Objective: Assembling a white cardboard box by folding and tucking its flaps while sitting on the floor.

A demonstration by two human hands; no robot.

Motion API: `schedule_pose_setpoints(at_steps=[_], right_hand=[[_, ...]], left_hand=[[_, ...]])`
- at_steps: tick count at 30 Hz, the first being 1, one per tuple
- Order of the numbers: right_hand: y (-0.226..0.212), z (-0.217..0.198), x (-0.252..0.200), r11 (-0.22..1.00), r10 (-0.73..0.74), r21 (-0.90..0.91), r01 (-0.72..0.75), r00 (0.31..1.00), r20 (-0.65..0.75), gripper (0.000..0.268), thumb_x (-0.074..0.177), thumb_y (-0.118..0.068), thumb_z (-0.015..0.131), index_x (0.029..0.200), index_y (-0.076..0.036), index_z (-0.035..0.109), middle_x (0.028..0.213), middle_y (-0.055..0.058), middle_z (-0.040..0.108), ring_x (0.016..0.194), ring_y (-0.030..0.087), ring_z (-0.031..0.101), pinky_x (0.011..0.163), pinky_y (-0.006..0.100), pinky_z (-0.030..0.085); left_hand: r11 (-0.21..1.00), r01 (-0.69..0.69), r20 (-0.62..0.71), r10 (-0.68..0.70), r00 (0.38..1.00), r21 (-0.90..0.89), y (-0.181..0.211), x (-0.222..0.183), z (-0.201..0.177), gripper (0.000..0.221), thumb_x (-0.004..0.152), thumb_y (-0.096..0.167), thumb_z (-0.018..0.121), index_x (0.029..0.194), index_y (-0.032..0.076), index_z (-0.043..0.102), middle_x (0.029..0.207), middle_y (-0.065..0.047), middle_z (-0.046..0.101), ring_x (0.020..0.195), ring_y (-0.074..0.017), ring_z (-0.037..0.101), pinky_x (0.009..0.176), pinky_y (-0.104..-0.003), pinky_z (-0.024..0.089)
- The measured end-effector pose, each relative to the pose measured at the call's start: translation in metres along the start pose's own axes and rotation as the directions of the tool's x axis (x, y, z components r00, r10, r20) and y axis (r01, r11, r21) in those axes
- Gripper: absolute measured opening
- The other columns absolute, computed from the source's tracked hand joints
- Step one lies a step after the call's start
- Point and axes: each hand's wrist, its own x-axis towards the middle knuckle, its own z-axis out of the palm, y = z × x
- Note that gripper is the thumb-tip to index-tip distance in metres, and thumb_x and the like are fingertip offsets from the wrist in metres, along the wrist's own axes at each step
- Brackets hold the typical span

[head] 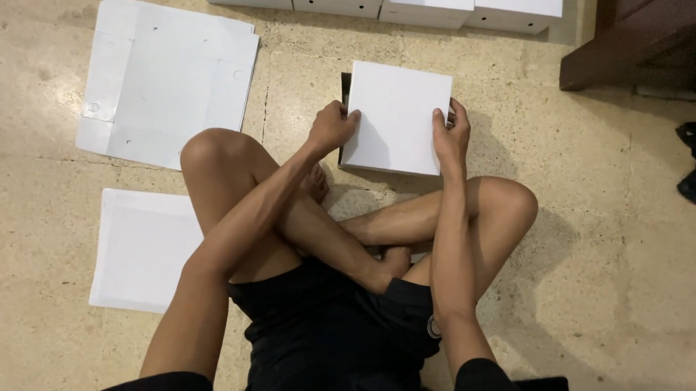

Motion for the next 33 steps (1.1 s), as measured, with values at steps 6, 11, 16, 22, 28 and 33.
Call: schedule_pose_setpoints(at_steps=[6,11,16,22,28,33], right_hand=[[-0.019,0.005,-0.001,0.981,-0.025,0.196,0.0,0.992,0.126,0.054,0.104,-0.015,0.057,0.15,0.005,0.037,0.144,0.039,0.042,0.137,0.05,0.04,0.113,0.053,0.04],[-0.027,0.007,-0.003,0.986,-0.083,0.159,0.057,0.983,0.162,0.05,0.105,-0.018,0.056,0.146,0.006,0.041,0.141,0.036,0.045,0.135,0.049,0.044,0.114,0.049,0.039],[-0.012,0.005,-0.001,0.989,-0.055,0.144,0.027,0.978,0.2,0.051,0.105,-0.022,0.057,0.148,0.001,0.042,0.142,0.031,0.048,0.133,0.043,0.049,0.111,0.046,0.045],[0.001,0.005,0.001,0.984,-0.143,0.141,0.111,0.96,0.243,0.056,0.103,-0.011,0.058,0.151,0.005,0.034,0.139,0.037,0.047,0.129,0.049,0.051,0.107,0.053,0.046],[-0.008,0.004,-0.002,0.985,-0.118,0.148,0.083,0.963,0.243,0.058,0.099,-0.002,0.055,0.153,0.001,0.035,0.152,0.035,0.032,0.137,0.051,0.041,0.114,0.053,0.041],[-0.006,0.003,-0.006,1.0,-0.008,0.027,0.0,0.955,0.296,0.056,0.101,-0.005,0.052,0.154,-0.001,0.034,0.152,0.03,0.035,0.136,0.046,0.044,0.114,0.048,0.043]], left_hand=[[0.995,0.062,-0.046,-0.058,0.997,0.08,-0.014,0.017,0.008,0.043,0.093,0.035,0.059,0.114,-0.003,0.059,0.099,-0.024,0.069,0.098,-0.0434,0.071,0.078,-0.06,0.056],[0.997,0.063,-0.095,-0.058,0.994,0.046,-0.006,0.015,0.001,0.037,0.095,0.028,0.058,0.111,-0.005,0.056,0.098,-0.026,0.066,0.098,-0.0474,0.07,0.077,-0.064,0.055],[0.999,0.037,-0.098,-0.036,0.995,0.013,0.003,0.01,-0.004,0.038,0.095,0.027,0.056,0.114,-0.006,0.052,0.101,-0.026,0.063,0.101,-0.0507,0.068,0.08,-0.066,0.053],[1.0,0.005,-0.162,-0.001,0.987,0.026,0.017,0.003,-0.011,0.035,0.098,0.022,0.052,0.12,-0.006,0.047,0.106,-0.023,0.056,0.104,-0.0501,0.066,0.084,-0.065,0.053],[0.988,0.115,-0.14,-0.101,0.985,0.101,0.004,0.019,0.004,0.04,0.099,0.027,0.05,0.121,-0.006,0.046,0.11,-0.024,0.054,0.11,-0.05,0.063,0.088,-0.067,0.05],[0.977,0.162,-0.073,-0.153,0.986,0.137,-0.007,0.025,0.012,0.051,0.1,0.037,0.045,0.125,-0.008,0.045,0.113,-0.026,0.055,0.113,-0.0509,0.061,0.088,-0.067,0.048]])
